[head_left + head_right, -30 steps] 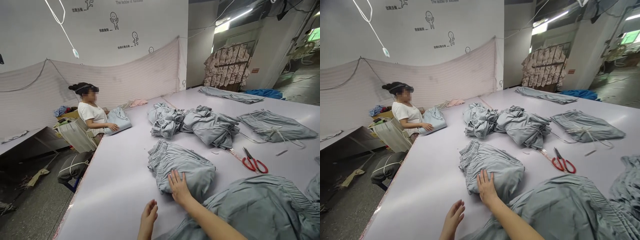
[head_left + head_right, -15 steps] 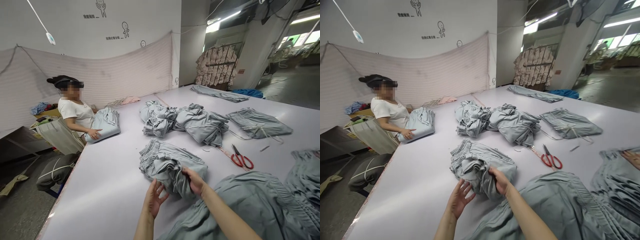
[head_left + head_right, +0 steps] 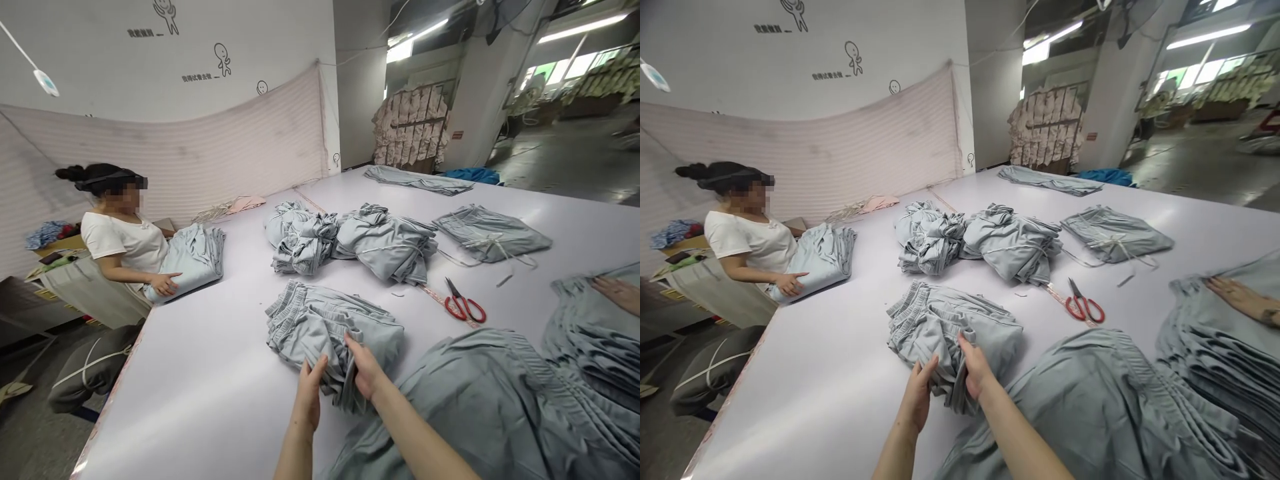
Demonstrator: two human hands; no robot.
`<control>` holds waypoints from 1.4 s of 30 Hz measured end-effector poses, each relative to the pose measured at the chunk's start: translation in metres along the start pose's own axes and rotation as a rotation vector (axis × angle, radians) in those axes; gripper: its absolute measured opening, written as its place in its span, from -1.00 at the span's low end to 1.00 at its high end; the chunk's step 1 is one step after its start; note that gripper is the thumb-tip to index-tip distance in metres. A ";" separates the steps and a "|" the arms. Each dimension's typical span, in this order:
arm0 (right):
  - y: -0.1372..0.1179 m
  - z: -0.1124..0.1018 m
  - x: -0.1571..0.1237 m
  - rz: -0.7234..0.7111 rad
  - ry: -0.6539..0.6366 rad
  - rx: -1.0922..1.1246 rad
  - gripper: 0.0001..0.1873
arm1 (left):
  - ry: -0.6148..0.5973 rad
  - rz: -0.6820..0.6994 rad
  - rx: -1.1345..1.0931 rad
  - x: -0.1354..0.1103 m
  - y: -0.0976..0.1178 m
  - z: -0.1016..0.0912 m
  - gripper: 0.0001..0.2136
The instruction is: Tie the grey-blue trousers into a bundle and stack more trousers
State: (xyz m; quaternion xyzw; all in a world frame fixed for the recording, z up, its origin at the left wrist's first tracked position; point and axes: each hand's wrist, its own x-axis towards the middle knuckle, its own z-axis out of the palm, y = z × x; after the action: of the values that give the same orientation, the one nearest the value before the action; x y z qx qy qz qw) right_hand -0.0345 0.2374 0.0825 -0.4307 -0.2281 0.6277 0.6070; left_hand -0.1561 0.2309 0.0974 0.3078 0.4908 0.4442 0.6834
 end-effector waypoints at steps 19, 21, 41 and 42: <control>-0.166 -0.137 -0.116 -0.402 0.136 0.313 -0.70 | 0.367 0.492 -0.424 -0.164 0.128 -0.050 -0.64; -0.161 -0.151 -0.135 -0.384 0.156 0.318 -0.71 | 0.410 0.445 -0.436 -0.198 0.119 -0.052 -0.63; -0.162 -0.262 -0.227 -0.169 0.131 0.076 -0.69 | 0.518 0.011 -0.596 -0.290 -0.071 -0.113 -0.62; -0.152 -0.273 -0.228 -0.129 0.107 0.043 -0.69 | 0.498 -0.055 -0.599 -0.287 -0.094 -0.122 -0.62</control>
State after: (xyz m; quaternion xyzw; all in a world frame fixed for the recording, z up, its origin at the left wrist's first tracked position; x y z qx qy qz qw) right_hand 0.2499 -0.0213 0.1221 -0.4348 -0.2090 0.5681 0.6667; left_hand -0.2784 -0.0715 0.0904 -0.0361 0.4984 0.6105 0.6145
